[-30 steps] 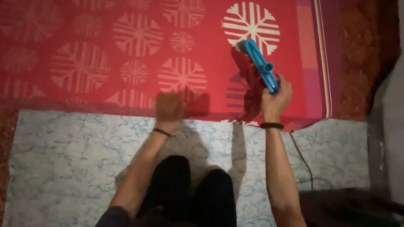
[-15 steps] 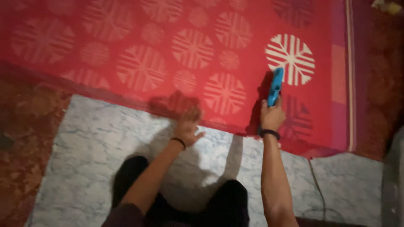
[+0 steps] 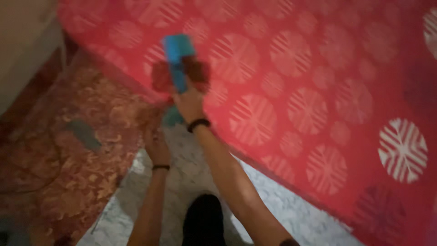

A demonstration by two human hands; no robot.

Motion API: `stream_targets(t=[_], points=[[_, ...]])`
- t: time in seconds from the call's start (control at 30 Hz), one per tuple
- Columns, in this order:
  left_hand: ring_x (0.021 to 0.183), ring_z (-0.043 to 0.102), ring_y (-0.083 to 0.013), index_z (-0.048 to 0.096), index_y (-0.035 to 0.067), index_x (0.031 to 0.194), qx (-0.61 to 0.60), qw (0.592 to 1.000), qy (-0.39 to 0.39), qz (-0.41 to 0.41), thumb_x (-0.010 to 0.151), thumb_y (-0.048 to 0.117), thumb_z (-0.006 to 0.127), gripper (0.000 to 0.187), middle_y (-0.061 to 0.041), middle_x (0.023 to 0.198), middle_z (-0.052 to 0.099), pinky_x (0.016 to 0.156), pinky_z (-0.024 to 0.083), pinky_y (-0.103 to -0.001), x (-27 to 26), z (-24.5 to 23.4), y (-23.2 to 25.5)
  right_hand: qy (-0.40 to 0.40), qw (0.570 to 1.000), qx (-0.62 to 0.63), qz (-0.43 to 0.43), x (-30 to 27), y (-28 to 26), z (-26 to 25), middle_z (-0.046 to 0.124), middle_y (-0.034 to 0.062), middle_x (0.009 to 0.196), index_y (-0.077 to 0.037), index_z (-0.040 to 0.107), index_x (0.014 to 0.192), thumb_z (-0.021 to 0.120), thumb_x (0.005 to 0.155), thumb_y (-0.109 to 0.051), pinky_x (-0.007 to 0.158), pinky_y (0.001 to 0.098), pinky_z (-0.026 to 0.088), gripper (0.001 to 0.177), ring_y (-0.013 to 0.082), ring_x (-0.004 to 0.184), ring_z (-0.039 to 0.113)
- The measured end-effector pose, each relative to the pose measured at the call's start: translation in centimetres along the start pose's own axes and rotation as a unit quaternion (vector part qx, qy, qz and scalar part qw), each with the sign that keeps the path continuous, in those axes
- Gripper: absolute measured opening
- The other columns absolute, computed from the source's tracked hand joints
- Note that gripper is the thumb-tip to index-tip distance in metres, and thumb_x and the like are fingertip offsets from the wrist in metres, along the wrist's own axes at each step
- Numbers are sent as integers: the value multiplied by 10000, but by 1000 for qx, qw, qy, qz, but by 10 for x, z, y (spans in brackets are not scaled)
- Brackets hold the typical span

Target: The person smooths out a red patterned bedspread and uses safety pins to secure the edges to the mattress, then folds a small pillowcase and brushes the surface of the bed with a small blue handheld brush.

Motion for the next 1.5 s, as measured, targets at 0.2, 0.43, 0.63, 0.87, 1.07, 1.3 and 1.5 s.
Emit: stream_targets(t=[0.2, 0.43, 0.63, 0.87, 1.07, 1.3, 1.5], points=[[1426, 464, -385, 415, 8, 1527, -28, 995, 98, 3, 1086, 271, 542, 530, -243, 1507, 498, 1207, 359, -475, 172, 1, 23, -163, 975, 110, 107, 99, -59, 24, 743, 115, 872, -11, 737, 1157, 730, 923, -499, 648, 400, 515, 542, 249, 746, 665], [1482, 283, -452, 180, -15, 1618, 164, 965, 150, -140, 1035, 349, 550, 780, -316, 1604, 303, 1215, 220, -513, 248, 68, 34, 181, 975, -88, 97, 177, 58, -133, 605, 76, 715, 10, 655, 1167, 769, 966, -436, 551, 403, 434, 502, 191, 588, 527], [1537, 302, -426, 181, -9, 1641, 124, 970, 177, -111, 1090, 351, 459, 715, -300, 1648, 312, 1275, 237, -463, 241, 75, 28, -32, 984, -162, 61, 206, 29, 48, 601, 108, 710, -6, 661, 1032, 735, 975, -449, 616, 420, 457, 453, 224, 616, 568], [1529, 288, -428, 171, -23, 1635, 109, 969, 178, -132, 1081, 389, 424, 736, -299, 1651, 280, 1252, 237, -461, 209, 62, 27, -455, 878, 131, -62, 133, -167, 224, 754, 147, 1032, -106, 570, 1456, 734, 877, -356, 803, 402, 587, 651, 252, 861, 742], [1521, 277, -431, 163, -34, 1630, 97, 968, 178, -149, 1073, 422, 395, 756, -298, 1654, 253, 1233, 238, -460, 243, 71, 31, -176, 893, 272, 311, 221, -60, 83, 725, 224, 918, 109, 713, 1214, 469, 1048, -520, 663, 417, 550, 695, 319, 765, 693], [1513, 264, -433, 153, -47, 1624, 77, 965, 184, -171, 1064, 460, 361, 784, -297, 1658, 221, 1211, 238, -458, 239, 72, 20, 130, 987, -45, -80, 418, 96, -108, 670, 23, 857, 2, 679, 1185, 848, 975, -283, 678, 385, 527, 393, 160, 733, 603], [1552, 268, -429, 215, -27, 1618, 15, 966, 231, -117, 1090, 550, 308, 788, -279, 1679, 260, 1253, 231, -472, 237, 87, -4, -68, 993, 38, 89, 450, 118, 31, 620, 64, 722, 10, 670, 1004, 797, 845, -388, 553, 450, 476, 447, 204, 606, 572]])
Point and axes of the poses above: each hand's wrist, its own x-axis towards the middle knuckle, its own z-axis out of the palm, y = z × x, the point moved 3 cm from there along x, towards the middle knuckle
